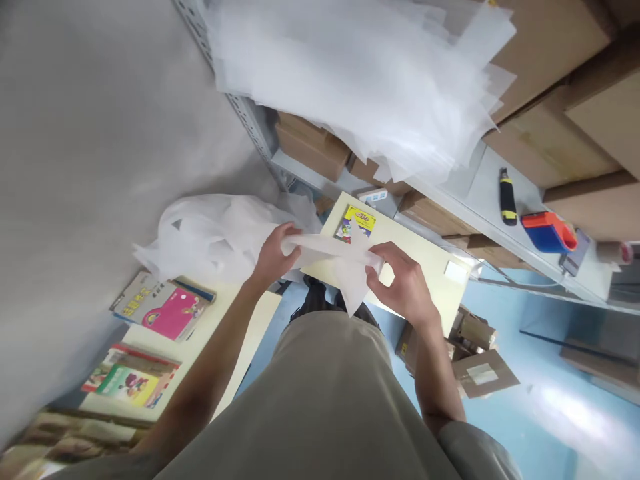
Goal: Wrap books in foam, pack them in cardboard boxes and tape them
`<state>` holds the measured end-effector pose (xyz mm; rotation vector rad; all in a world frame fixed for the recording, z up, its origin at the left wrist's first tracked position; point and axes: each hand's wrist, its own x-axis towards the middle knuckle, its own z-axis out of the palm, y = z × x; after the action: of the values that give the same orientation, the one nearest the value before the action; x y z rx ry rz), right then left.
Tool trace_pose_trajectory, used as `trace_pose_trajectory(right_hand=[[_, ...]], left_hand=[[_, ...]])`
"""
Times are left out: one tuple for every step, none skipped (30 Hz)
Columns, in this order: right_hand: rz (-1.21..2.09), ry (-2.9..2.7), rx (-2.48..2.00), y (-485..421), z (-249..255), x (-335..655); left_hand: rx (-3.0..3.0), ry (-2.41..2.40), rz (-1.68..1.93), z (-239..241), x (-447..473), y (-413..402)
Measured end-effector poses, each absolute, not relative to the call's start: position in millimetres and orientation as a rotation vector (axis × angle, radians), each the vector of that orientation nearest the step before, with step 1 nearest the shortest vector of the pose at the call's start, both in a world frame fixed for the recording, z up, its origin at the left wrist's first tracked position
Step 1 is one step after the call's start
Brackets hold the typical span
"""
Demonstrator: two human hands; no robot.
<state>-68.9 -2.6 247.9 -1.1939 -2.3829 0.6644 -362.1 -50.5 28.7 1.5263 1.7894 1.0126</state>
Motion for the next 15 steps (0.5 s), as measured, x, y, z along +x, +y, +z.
trace_pose_trajectory(right_hand=[[0.649, -2.365, -1.233, -5, 247, -60], [0.629, -2.348, -1.276, -7, 246, -51], [0.602, -2.332, -1.319, -9, 244, -41], [0.57, -2.319, -1.362, -10, 242, -30], [0.534, -2.312, -1.4, -10, 240, -19], [0.497, -2.313, -1.43, -10, 237, -8], [0.463, -2.319, -1.454, -10, 233, 3], [0.436, -2.327, -1.473, -8, 229, 14], [0.42, -2.334, -1.488, -7, 224, 25], [0.411, -2.338, -1.499, -5, 219, 36], [0.403, -2.336, -1.506, -3, 214, 47], [0.398, -2.332, -1.513, -1, 208, 58], [0.395, -2.329, -1.521, 1, 203, 69], [0.4, -2.333, -1.536, 2, 198, 80], [0.419, -2.343, -1.562, 4, 194, 91]], left_hand=[[1.53, 1.767, 0.982, 29, -359, -42], [1.541, 1.746, 0.949, 30, -356, -34], [1.553, 1.729, 0.92, 31, -352, -28], [1.562, 1.719, 0.896, 32, -347, -22], [1.567, 1.712, 0.874, 33, -342, -18], [1.569, 1.705, 0.855, 35, -336, -14], [1.571, 1.7, 0.838, 36, -330, -10], [1.575, 1.693, 0.822, 36, -323, -7], [1.58, 1.689, 0.807, 36, -316, -5], [1.586, 1.689, 0.794, 36, -309, -3], [1.591, 1.698, 0.785, 34, -302, -1], [1.593, 1.719, 0.785, 32, -295, 1], [1.596, 1.745, 0.788, 29, -287, 2], [1.598, 1.775, 0.793, 26, -280, 4], [1.598, 1.806, 0.799, 22, -272, 5]])
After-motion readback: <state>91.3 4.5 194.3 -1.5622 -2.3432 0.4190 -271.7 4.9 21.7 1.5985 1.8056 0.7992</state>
